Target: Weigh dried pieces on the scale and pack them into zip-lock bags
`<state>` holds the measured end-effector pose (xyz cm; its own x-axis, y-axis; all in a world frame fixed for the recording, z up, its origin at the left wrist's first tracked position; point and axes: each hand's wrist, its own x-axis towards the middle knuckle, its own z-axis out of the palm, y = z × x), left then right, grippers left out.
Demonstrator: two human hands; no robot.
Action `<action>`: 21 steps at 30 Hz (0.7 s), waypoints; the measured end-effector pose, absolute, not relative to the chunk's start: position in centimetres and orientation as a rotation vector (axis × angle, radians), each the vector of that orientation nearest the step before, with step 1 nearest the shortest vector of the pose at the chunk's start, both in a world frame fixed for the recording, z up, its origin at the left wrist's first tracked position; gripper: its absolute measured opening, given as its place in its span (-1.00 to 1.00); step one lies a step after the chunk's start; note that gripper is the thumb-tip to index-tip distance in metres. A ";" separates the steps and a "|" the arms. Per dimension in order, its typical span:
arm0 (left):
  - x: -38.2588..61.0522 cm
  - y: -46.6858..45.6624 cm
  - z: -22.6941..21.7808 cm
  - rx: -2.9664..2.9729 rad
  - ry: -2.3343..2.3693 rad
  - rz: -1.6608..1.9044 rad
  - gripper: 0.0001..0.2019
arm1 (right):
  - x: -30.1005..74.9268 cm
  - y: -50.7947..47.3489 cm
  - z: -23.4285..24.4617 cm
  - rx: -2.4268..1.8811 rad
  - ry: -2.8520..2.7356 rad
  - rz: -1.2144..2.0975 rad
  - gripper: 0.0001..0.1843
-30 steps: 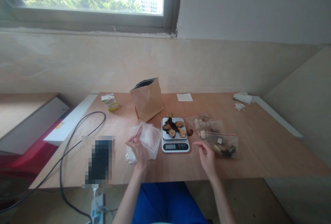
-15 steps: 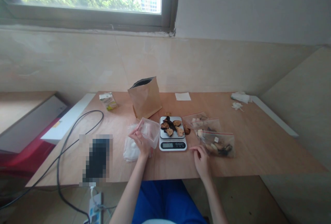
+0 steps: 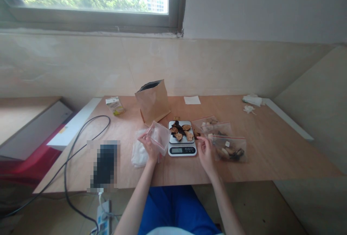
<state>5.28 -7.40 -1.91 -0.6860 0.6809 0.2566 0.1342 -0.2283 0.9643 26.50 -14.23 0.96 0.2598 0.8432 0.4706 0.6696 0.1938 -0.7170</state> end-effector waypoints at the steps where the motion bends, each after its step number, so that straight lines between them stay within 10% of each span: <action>1: 5.3 -7.4 -1.9 0.982 1.655 1.967 -0.77 | 26.2 -13.7 1.3 -1.535 -1.496 0.194 -0.76; 17: 5.4 -7.2 -0.8 1.704 1.288 1.745 -0.50 | 24.2 -10.0 1.0 -1.719 -1.727 0.073 -0.77; 21: 5.4 -7.0 -0.5 1.936 1.297 1.628 -0.77 | 24.4 -10.0 0.9 -1.706 -1.735 0.056 -0.77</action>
<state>5.36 -7.01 -0.46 -0.0483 0.7764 0.6283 0.4389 -0.5486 0.7117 24.41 -10.03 0.91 0.1045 0.8943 0.4350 0.8646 0.1345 -0.4841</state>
